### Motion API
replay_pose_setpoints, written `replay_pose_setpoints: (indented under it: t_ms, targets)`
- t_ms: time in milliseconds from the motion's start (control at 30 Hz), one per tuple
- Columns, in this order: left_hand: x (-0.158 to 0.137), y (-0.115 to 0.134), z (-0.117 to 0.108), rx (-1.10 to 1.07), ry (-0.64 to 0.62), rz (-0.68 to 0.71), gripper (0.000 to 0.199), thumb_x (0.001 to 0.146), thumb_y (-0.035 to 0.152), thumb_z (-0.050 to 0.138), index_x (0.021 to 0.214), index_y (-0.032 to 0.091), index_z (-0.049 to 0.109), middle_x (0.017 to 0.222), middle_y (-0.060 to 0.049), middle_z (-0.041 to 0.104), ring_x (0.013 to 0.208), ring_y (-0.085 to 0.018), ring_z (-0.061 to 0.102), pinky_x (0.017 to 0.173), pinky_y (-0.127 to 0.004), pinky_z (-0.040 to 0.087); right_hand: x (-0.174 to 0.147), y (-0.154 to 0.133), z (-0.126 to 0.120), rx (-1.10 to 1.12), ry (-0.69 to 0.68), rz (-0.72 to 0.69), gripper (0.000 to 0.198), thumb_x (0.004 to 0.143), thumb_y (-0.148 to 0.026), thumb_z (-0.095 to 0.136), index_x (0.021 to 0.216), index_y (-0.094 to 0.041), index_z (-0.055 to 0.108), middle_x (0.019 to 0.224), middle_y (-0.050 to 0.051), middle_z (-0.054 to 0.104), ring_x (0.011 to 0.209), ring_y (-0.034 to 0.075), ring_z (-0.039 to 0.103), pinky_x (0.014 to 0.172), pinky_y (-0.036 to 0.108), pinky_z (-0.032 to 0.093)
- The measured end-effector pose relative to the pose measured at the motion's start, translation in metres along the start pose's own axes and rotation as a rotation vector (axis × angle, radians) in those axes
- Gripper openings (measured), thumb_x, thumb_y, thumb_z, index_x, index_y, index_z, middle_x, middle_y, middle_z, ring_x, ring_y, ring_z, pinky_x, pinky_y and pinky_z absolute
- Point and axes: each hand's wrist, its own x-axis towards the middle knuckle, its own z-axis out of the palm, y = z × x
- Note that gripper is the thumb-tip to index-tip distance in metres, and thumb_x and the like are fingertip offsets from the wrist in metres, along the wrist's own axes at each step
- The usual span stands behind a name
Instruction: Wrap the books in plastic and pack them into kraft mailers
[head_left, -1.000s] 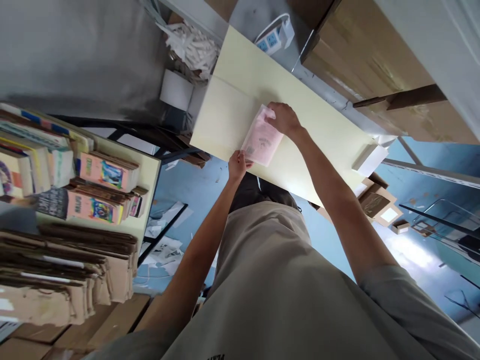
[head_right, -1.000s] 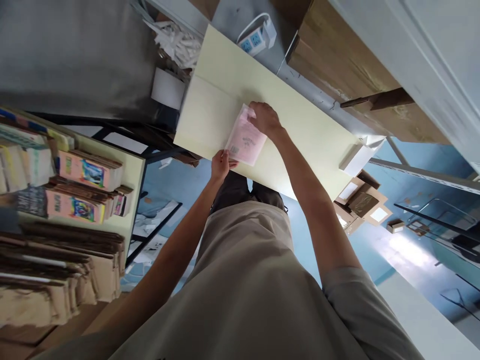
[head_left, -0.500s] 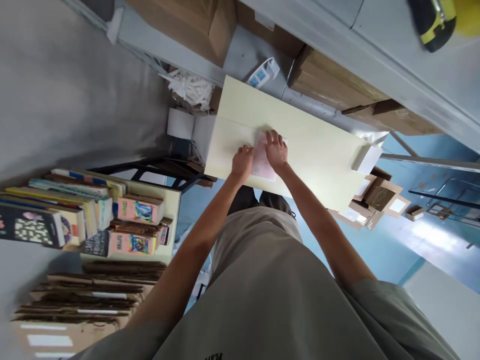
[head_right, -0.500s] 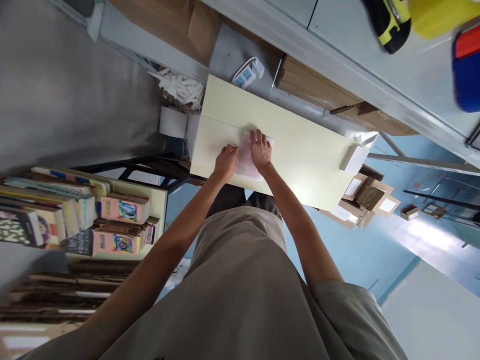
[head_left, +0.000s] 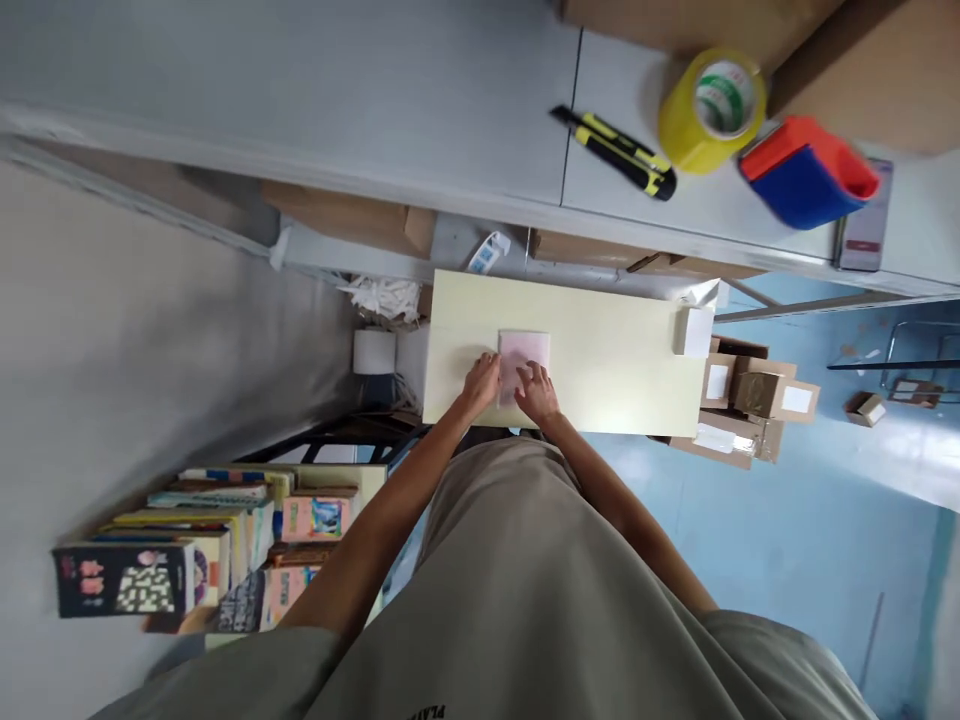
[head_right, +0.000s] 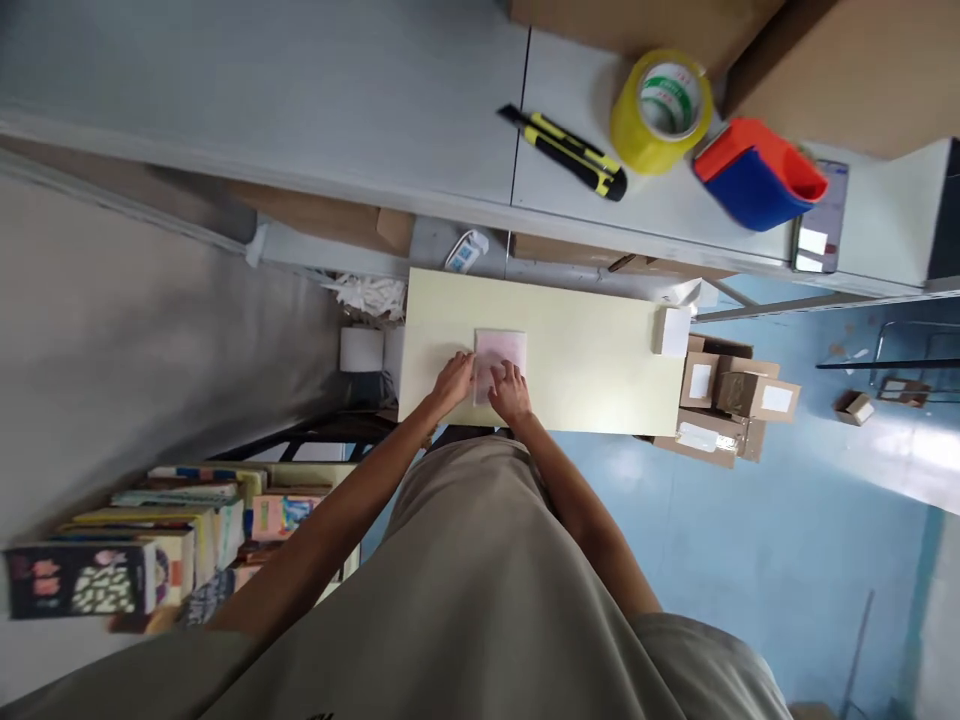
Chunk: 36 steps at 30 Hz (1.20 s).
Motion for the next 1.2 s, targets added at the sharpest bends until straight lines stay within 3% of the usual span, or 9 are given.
replay_pose_setpoints:
  t_ms: [133,233,367,500,600,767,967,1067,1200]
  targets:
    - [0.005,0.034,-0.047,-0.047,0.153,0.135,0.053,0.103,0.001,0.066,0.15,0.024,0.077,0.141,-0.017,0.084,0.132,-0.034,0.082,0.116,-0.044,0.067,-0.006,-0.01,-0.065,0.041,0.278,-0.082,0.055,0.115,-0.024,0.055,0.169,-0.026,0.07,0.181,0.025,0.06,0.171,0.043,0.057,0.142,0.063,0.052]
    - [0.015,0.073,-0.1,-0.176,0.403,0.328,0.052,0.103,0.005,0.068,0.151,0.024,0.077,0.126,-0.011,0.085,0.121,-0.031,0.083,0.115,-0.044,0.068,-0.014,-0.019,-0.14,0.035,0.539,-0.143,0.056,0.117,-0.032,0.054,0.171,-0.035,0.069,0.178,0.021,0.064,0.17,0.045,0.057,0.141,0.072,0.05]
    - [0.032,0.125,-0.178,-0.326,0.668,0.561,0.043,0.109,0.016,0.072,0.151,0.026,0.076,0.119,-0.006,0.083,0.114,-0.027,0.083,0.114,-0.042,0.069,-0.011,-0.032,-0.242,0.043,0.816,-0.228,0.054,0.121,-0.04,0.048,0.172,-0.031,0.064,0.177,0.018,0.063,0.174,0.047,0.049,0.14,0.077,0.047]
    - [0.042,0.155,-0.228,-0.343,0.775,0.666,0.033,0.118,0.027,0.07,0.151,0.025,0.072,0.12,-0.006,0.079,0.117,-0.027,0.084,0.117,-0.046,0.069,0.019,-0.042,-0.312,-0.013,0.858,-0.295,0.053,0.122,-0.037,0.047,0.171,-0.022,0.063,0.183,0.018,0.059,0.165,0.042,0.052,0.142,0.066,0.043]
    - [0.042,0.157,-0.236,-0.332,0.809,0.687,0.03,0.122,0.035,0.071,0.151,0.03,0.071,0.127,-0.007,0.079,0.118,-0.025,0.085,0.116,-0.041,0.069,0.048,-0.045,-0.335,-0.132,0.771,-0.233,0.055,0.122,-0.031,0.045,0.174,-0.019,0.059,0.184,0.02,0.059,0.163,0.039,0.055,0.14,0.062,0.044]
    - [0.031,0.126,-0.204,-0.306,0.794,0.604,0.032,0.12,0.029,0.07,0.152,0.03,0.071,0.128,-0.006,0.082,0.115,-0.023,0.086,0.112,-0.038,0.07,0.069,-0.044,-0.342,-0.284,0.672,-0.122,0.055,0.12,-0.018,0.046,0.173,-0.009,0.058,0.173,0.026,0.066,0.163,0.038,0.059,0.137,0.06,0.046]
    - [0.022,0.048,-0.111,-0.232,0.619,0.295,0.048,0.103,0.006,0.068,0.145,0.026,0.077,0.131,-0.008,0.086,0.108,-0.023,0.085,0.109,-0.038,0.071,0.063,-0.015,-0.326,-0.203,0.757,-0.174,0.052,0.117,-0.028,0.053,0.167,-0.023,0.064,0.166,0.018,0.07,0.158,0.042,0.061,0.138,0.07,0.049]
    - [0.016,0.008,-0.054,-0.161,0.406,0.078,0.045,0.102,0.005,0.07,0.145,0.018,0.078,0.138,-0.016,0.085,0.122,-0.03,0.085,0.12,-0.047,0.068,0.042,0.006,-0.282,-0.076,0.845,-0.329,0.052,0.118,-0.036,0.054,0.168,-0.026,0.061,0.162,0.018,0.069,0.155,0.042,0.063,0.138,0.069,0.051]
    - [0.005,-0.028,0.006,-0.108,0.117,-0.059,0.049,0.105,0.007,0.069,0.154,0.013,0.073,0.15,-0.021,0.082,0.133,-0.034,0.083,0.126,-0.05,0.065,0.004,0.033,-0.184,0.069,0.802,-0.391,0.049,0.12,-0.042,0.054,0.165,-0.023,0.061,0.152,0.017,0.07,0.145,0.04,0.068,0.129,0.072,0.058]
